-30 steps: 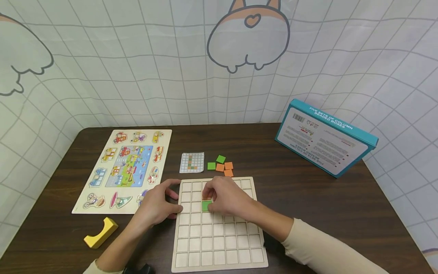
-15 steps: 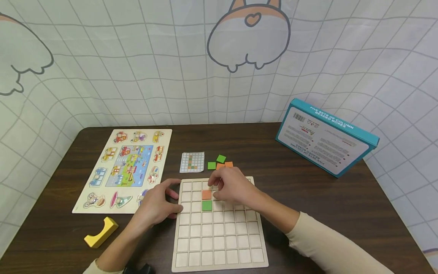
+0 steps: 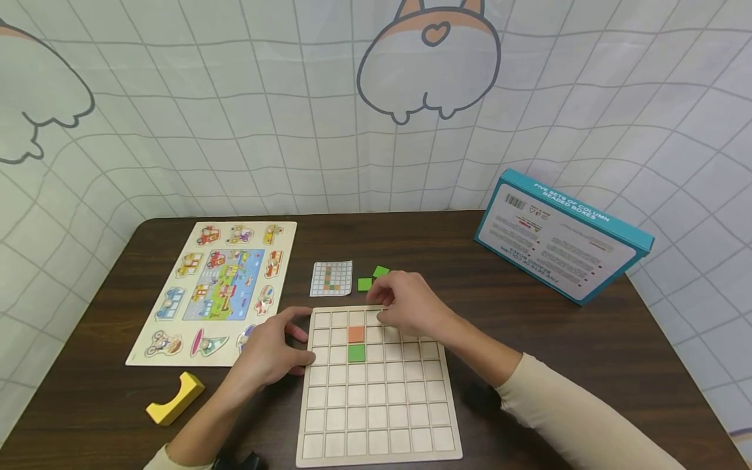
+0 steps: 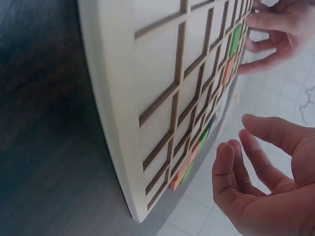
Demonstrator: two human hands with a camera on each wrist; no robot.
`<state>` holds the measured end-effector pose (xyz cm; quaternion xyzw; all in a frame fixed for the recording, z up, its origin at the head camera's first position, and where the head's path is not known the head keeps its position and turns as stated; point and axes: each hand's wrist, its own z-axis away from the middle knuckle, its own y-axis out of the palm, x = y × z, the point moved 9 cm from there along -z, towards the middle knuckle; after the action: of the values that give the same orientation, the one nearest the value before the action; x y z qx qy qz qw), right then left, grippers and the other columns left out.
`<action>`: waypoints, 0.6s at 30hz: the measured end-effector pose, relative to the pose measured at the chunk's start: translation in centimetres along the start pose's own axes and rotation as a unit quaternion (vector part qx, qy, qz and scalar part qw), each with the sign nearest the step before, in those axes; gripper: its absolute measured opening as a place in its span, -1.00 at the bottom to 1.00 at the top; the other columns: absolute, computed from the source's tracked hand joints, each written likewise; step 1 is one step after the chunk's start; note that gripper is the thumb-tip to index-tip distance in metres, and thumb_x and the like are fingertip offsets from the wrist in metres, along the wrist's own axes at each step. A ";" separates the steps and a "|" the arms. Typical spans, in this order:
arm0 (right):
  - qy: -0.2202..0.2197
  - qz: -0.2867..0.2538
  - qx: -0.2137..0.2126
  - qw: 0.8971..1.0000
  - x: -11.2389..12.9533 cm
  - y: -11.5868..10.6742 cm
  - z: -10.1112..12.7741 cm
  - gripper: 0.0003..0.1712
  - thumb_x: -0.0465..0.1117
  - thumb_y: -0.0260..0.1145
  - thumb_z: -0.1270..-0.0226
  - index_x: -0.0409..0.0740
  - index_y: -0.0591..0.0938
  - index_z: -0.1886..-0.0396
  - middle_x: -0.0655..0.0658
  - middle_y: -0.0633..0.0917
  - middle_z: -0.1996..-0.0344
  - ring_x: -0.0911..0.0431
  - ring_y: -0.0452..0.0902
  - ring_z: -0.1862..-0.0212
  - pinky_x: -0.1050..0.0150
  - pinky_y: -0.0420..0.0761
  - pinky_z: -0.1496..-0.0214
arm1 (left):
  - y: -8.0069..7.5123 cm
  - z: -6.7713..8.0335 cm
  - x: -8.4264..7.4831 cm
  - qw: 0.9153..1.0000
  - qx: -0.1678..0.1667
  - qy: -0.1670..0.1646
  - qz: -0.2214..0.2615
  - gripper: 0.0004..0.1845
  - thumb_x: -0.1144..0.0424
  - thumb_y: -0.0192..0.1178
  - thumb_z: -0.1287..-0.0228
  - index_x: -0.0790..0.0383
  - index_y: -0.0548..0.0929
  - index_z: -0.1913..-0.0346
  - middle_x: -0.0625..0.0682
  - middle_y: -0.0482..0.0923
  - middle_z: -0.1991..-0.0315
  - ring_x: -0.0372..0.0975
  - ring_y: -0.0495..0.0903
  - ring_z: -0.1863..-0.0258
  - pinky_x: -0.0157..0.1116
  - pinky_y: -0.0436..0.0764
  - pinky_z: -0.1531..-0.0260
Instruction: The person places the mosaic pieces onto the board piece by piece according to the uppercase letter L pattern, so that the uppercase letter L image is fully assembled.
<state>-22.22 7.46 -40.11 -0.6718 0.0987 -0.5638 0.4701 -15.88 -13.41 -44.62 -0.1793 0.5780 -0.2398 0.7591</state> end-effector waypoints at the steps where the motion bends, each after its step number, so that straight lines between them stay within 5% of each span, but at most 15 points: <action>1: -0.001 0.001 -0.001 1.000 -0.1 -0.1 -0.1 -0.71 -0.42 0.40 -0.16 -0.10 0.79 0.12 -0.07 0.76 0.18 0.10 0.62 0.18 0.27 0.65 0.11 | 0.0 0.0 0.0 1.000 0.000 0.000 0.001 -0.21 0.55 0.48 0.02 0.22 0.53 -0.38 0.14 0.62 0.25 -0.22 0.65 0.71 -0.28 0.71 0.65; 18: 0.009 -0.022 -0.017 1.000 -2.3 -1.9 -1.2 -0.72 -0.44 0.46 -0.20 -0.14 0.78 0.10 -0.13 0.76 0.26 0.09 0.61 0.24 0.22 0.59 0.15 | 0.0 -0.1 0.0 1.000 0.002 -0.004 0.001 -0.20 0.53 0.50 0.03 0.22 0.53 -0.38 0.13 0.61 0.25 -0.22 0.65 0.70 -0.29 0.72 0.65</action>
<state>-24.79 9.35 -40.32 -0.6765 0.0979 -0.5783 0.4454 -15.94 -13.45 -44.67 -0.1786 0.5744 -0.2393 0.7621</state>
